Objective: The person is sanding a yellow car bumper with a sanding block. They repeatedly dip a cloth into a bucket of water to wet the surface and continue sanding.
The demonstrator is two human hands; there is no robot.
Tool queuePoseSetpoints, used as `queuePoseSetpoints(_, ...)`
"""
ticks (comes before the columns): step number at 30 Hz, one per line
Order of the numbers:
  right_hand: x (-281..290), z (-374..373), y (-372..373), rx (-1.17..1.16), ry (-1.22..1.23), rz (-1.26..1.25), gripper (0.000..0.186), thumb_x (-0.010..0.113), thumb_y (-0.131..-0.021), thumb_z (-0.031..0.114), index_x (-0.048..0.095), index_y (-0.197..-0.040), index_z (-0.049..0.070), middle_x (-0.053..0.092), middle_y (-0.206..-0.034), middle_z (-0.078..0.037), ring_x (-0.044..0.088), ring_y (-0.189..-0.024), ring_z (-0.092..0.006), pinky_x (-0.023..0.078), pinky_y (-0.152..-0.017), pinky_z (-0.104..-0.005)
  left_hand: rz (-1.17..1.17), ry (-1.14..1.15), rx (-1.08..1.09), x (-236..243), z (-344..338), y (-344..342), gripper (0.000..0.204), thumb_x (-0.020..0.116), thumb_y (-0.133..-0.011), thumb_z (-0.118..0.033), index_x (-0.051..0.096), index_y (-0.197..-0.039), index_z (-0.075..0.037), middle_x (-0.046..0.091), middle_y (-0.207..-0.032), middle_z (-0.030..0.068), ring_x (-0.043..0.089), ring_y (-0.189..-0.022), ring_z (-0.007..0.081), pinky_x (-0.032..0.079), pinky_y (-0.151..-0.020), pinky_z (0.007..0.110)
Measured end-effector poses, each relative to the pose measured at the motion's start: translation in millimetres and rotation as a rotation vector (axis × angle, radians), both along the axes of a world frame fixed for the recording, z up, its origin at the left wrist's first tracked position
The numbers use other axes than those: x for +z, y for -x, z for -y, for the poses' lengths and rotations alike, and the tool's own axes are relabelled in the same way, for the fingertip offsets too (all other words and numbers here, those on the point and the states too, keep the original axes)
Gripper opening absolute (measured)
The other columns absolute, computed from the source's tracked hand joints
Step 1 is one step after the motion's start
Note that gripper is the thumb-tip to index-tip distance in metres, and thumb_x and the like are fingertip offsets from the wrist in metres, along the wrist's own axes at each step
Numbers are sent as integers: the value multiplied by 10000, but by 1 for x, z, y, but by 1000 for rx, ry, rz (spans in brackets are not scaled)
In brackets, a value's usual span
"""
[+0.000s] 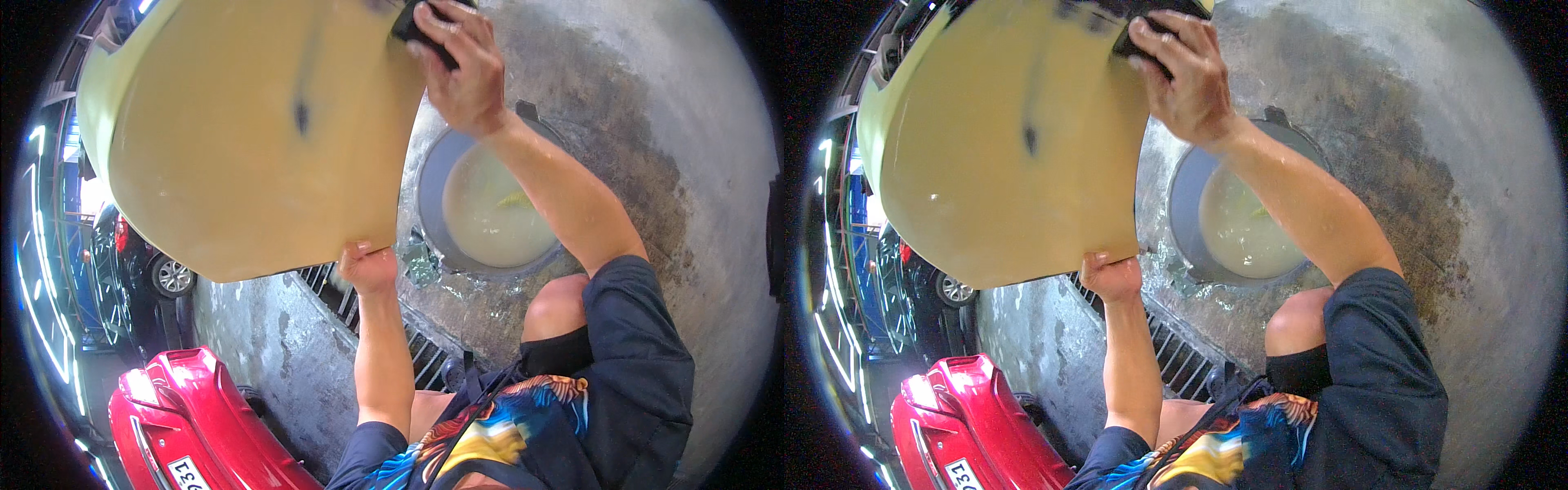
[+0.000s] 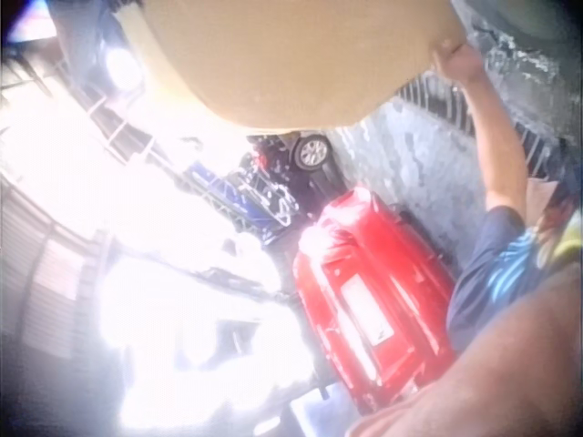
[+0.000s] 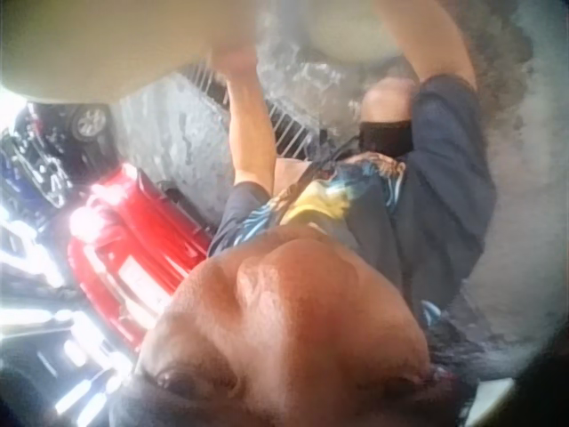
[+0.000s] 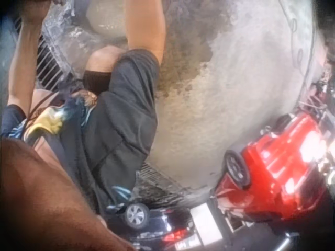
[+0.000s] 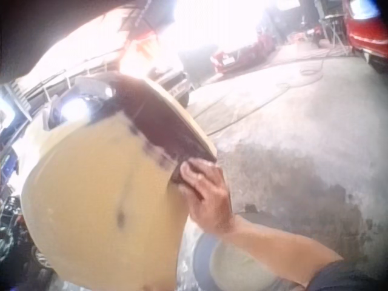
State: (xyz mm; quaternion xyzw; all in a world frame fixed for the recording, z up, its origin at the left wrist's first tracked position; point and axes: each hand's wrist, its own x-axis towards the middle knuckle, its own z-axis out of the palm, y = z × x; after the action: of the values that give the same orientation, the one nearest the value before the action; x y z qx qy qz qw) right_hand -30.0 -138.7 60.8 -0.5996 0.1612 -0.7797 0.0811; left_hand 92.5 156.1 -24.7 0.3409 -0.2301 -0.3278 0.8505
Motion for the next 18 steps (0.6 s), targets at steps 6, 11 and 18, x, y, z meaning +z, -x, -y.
queuePoseSetpoints(6, 6, 2, 3, -128, -139, 54, 372, 789, -830, 13, 740, -1199, 12, 698, -1195, -230, 662, -1157, -386, 510, -1008, -461, -75, -19, 65, 0, 6, 6, 126, 536, -760, -72, 619, -854, -89, 543, -746, -8, 522, -628, 159, 476, -615, 306)
queuePoseSetpoints(11, 10, 6, 5, 34, 57, -27, 335, 750, -867, 23, 730, -1199, -5, 698, -1217, -227, 627, -1152, -420, 491, -1020, -467, -92, 93, -60, 7, 7, 10, 74, 528, -760, -70, 585, -782, -110, 530, -731, -37, 511, -629, 132, 478, -633, 280)
queuePoseSetpoints(18, 12, 1, 2, -10, 12, -41, 395, 791, -855, 75, 737, -1246, 93, 728, -1157, -126, 662, -1131, -314, 507, -1030, -434, -53, 59, 20, 9, 6, 16, 102, 502, -752, -53, 579, -761, -119, 521, -722, -46, 506, -648, 110, 476, -662, 264)
